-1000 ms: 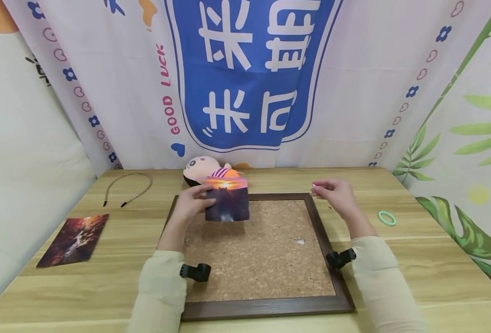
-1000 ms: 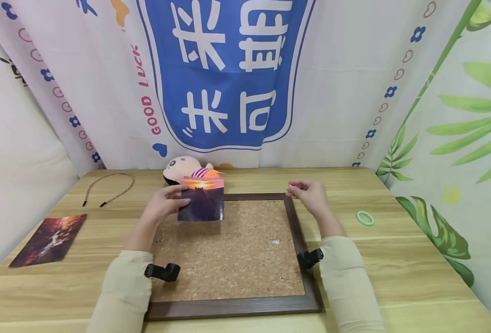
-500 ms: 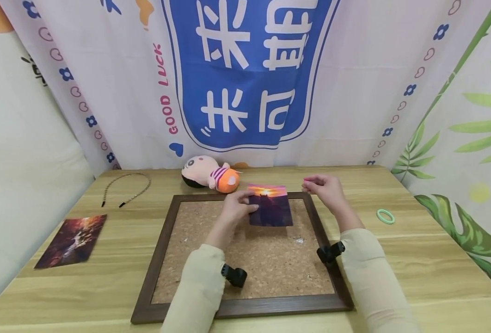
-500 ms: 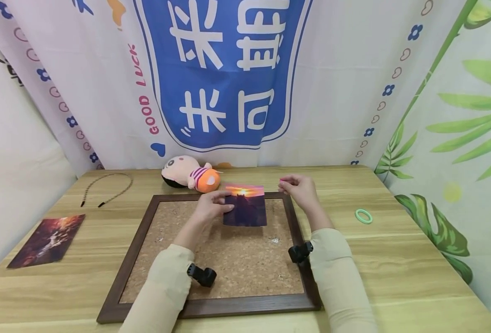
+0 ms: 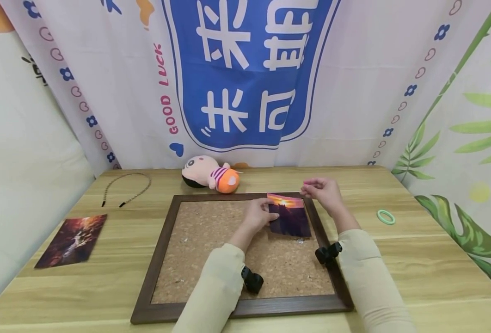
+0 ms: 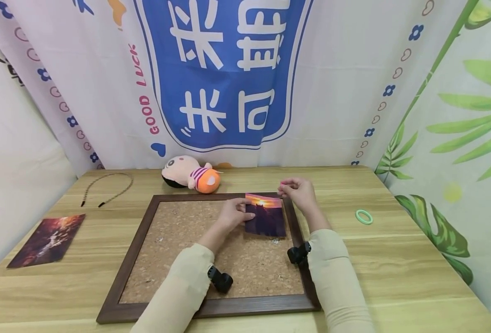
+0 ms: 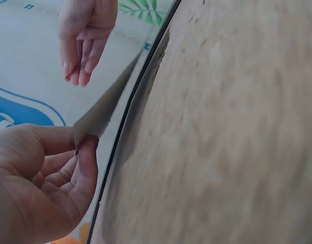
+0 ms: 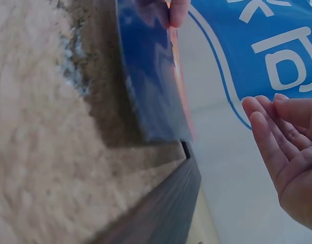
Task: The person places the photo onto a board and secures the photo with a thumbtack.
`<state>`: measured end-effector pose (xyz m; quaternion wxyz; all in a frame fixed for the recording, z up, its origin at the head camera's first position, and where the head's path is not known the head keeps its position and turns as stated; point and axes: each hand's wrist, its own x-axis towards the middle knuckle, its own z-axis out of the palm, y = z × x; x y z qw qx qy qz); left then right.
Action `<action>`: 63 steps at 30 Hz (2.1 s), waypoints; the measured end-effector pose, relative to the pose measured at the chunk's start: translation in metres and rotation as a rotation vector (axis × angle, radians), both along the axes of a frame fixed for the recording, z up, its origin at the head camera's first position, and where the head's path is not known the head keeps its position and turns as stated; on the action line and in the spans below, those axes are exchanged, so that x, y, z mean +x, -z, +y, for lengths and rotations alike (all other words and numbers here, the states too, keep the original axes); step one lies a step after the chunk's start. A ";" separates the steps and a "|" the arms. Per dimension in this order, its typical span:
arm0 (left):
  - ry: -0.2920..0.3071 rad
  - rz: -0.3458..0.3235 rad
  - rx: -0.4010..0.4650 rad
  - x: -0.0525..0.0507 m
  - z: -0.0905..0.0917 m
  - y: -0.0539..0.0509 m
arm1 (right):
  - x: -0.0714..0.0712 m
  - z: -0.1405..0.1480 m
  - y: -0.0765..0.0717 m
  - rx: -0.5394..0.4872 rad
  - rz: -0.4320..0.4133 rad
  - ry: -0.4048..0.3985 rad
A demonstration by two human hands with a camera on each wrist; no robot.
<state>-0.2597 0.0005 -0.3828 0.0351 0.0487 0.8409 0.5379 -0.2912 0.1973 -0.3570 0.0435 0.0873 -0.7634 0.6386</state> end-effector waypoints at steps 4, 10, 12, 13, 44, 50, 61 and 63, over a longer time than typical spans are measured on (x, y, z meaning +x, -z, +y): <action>0.020 0.042 -0.123 -0.001 0.003 0.005 | -0.001 -0.001 0.005 -0.015 -0.010 -0.006; 0.044 0.065 -0.237 -0.001 0.007 0.009 | -0.002 0.000 0.011 -0.021 -0.018 -0.014; 0.046 0.081 -0.271 0.000 0.007 0.009 | -0.003 0.001 0.013 -0.003 -0.014 -0.005; 0.046 0.091 -0.287 0.000 0.008 0.009 | -0.003 0.001 0.014 0.016 -0.008 -0.001; 0.251 0.177 -0.827 0.008 0.011 0.019 | -0.008 -0.005 0.034 0.431 0.008 0.068; 0.278 0.140 -0.827 0.007 0.010 0.020 | -0.013 -0.012 0.031 0.367 -0.027 0.046; 0.294 0.115 -0.845 0.008 0.010 0.018 | -0.020 -0.022 0.040 0.488 0.041 0.015; 0.297 0.118 -0.852 0.008 0.010 0.018 | -0.020 -0.023 0.042 0.514 0.060 0.026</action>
